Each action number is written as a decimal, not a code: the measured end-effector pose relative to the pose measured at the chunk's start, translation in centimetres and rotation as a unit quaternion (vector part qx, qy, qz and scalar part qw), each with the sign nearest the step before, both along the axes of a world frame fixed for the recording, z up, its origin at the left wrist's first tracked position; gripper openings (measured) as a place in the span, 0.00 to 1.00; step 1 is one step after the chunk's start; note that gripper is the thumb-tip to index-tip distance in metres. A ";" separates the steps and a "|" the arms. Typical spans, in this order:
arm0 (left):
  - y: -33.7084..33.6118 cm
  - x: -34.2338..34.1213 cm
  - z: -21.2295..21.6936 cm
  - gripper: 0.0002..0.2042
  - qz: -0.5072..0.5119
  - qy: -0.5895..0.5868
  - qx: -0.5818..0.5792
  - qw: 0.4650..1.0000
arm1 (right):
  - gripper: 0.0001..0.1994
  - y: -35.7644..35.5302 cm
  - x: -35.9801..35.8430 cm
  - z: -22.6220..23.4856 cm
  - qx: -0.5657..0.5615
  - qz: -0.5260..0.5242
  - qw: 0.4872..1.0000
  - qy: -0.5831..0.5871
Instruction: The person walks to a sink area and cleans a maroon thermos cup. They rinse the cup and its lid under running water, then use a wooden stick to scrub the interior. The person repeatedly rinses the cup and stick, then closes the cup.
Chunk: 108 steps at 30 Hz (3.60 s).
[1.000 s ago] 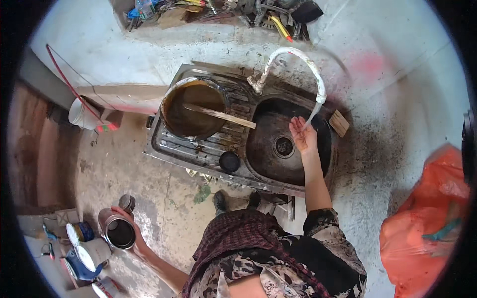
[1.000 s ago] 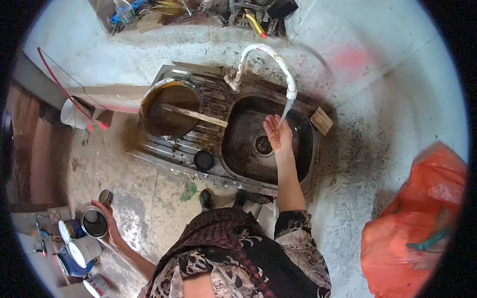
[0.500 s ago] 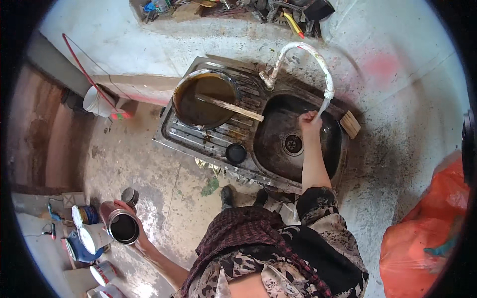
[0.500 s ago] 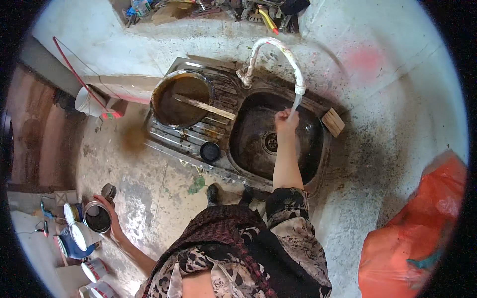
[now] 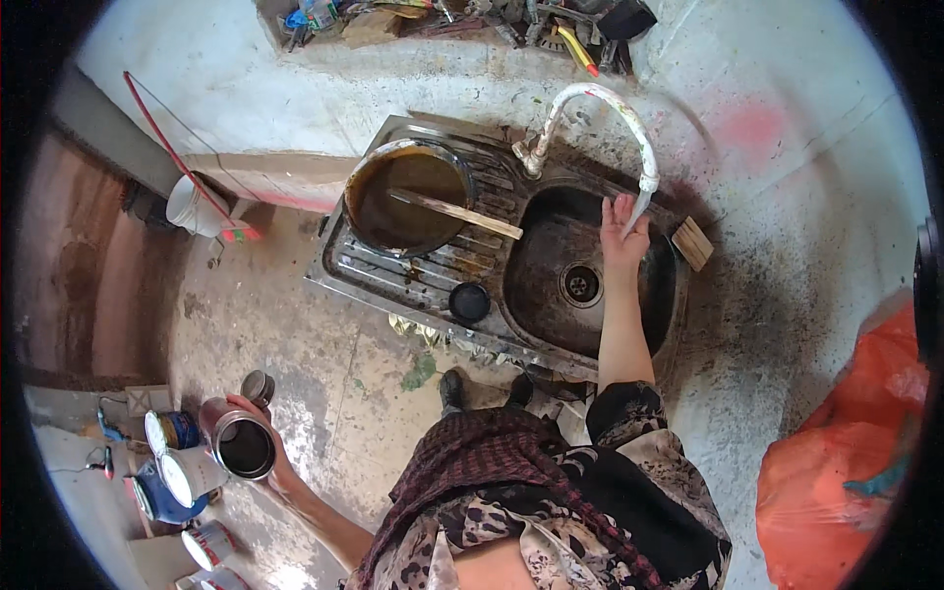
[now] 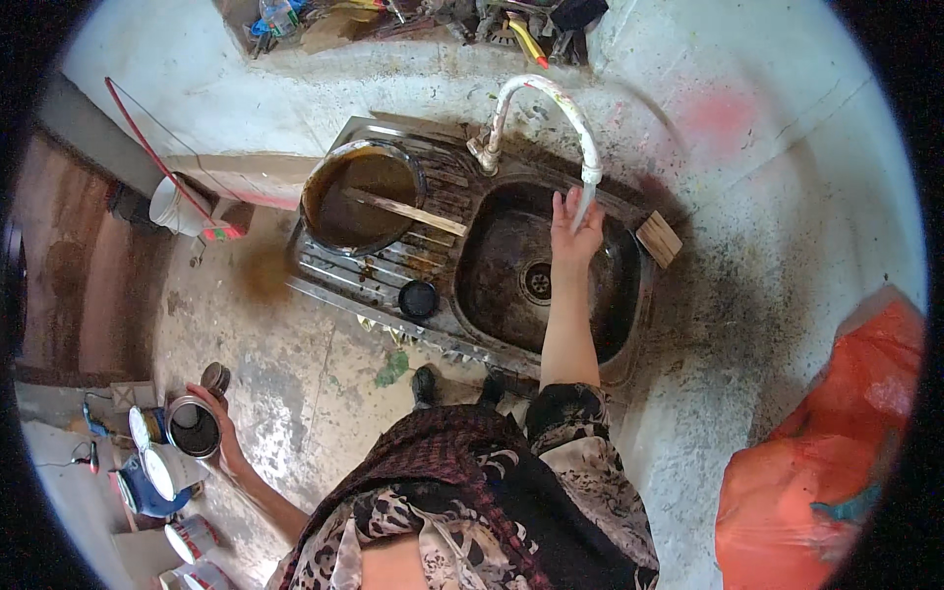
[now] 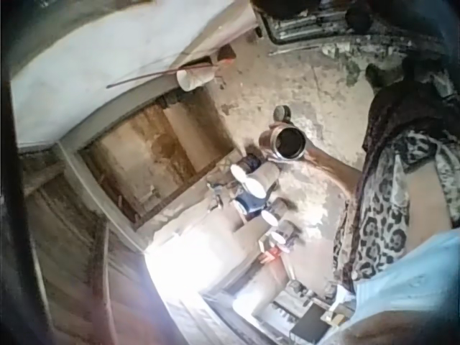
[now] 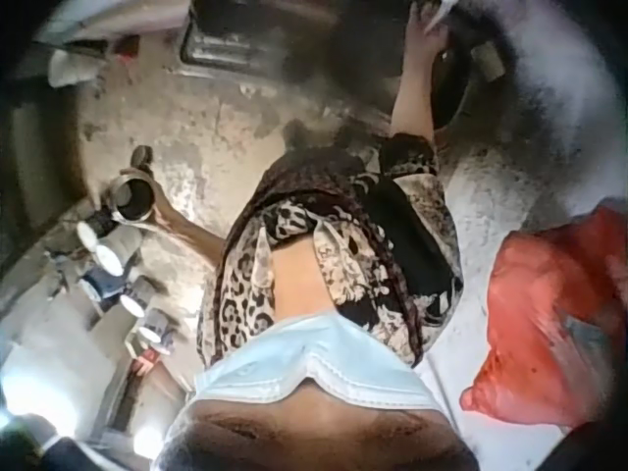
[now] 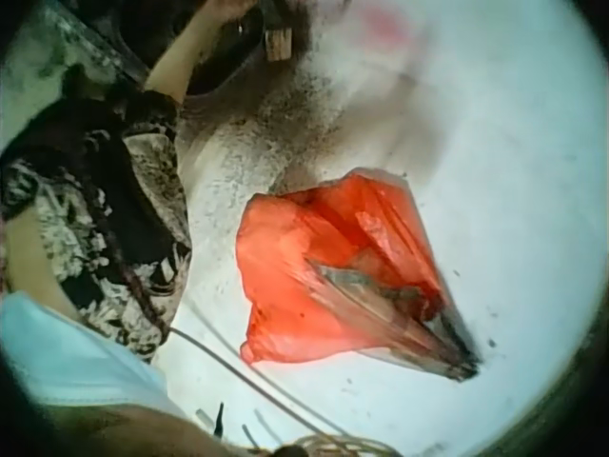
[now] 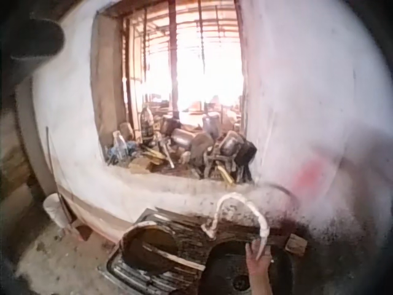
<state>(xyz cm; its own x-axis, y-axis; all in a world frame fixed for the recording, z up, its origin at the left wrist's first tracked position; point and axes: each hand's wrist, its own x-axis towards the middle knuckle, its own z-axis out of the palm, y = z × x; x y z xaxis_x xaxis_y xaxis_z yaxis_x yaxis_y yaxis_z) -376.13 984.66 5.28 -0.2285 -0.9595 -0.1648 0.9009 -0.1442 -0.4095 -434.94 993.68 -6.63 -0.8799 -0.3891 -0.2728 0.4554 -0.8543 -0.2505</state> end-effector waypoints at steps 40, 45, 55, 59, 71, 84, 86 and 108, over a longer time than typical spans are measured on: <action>-0.3 -5.1 2.1 0.43 0.079 0.015 0.072 0.994 | 0.06 4.1 -6.3 -4.9 0.116 0.407 0.896 0.131; 0.8 -4.5 3.2 0.43 0.081 0.084 0.094 0.989 | 0.11 3.8 -7.6 -6.8 0.188 0.272 0.927 0.178; 1.1 -5.8 4.4 0.27 0.100 0.145 0.128 0.976 | 0.11 3.5 -3.3 -3.7 0.209 0.303 0.907 0.206; 1.1 -7.8 5.2 0.26 0.062 0.169 0.168 0.969 | 0.13 4.6 -0.4 -1.9 0.353 0.296 0.852 0.250; 5.4 -23.7 2.3 0.30 -0.335 0.056 0.083 0.937 | 0.55 8.4 12.8 11.4 0.338 0.366 0.505 0.705; 13.2 -33.0 -0.8 0.25 -0.574 -0.259 0.053 0.775 | 0.41 12.0 10.9 16.2 0.318 0.280 0.534 0.732; 14.5 -33.6 0.2 0.23 -0.567 -0.320 -0.053 0.757 | 0.44 12.2 10.5 15.2 0.315 0.252 0.538 0.740; 12.4 -25.4 0.8 0.30 -0.493 -0.338 -0.106 0.795 | 0.38 10.1 4.4 2.1 0.592 0.185 0.645 0.447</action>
<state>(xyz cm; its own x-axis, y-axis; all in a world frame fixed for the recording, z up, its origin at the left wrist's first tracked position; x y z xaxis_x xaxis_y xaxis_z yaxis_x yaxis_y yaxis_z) -401.53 997.03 6.10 -0.8139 -0.3926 -0.4282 0.3118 -0.9172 0.2482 -430.55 1003.76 -4.53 -0.7978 -0.6026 -0.0201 -0.2045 0.3018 -0.9312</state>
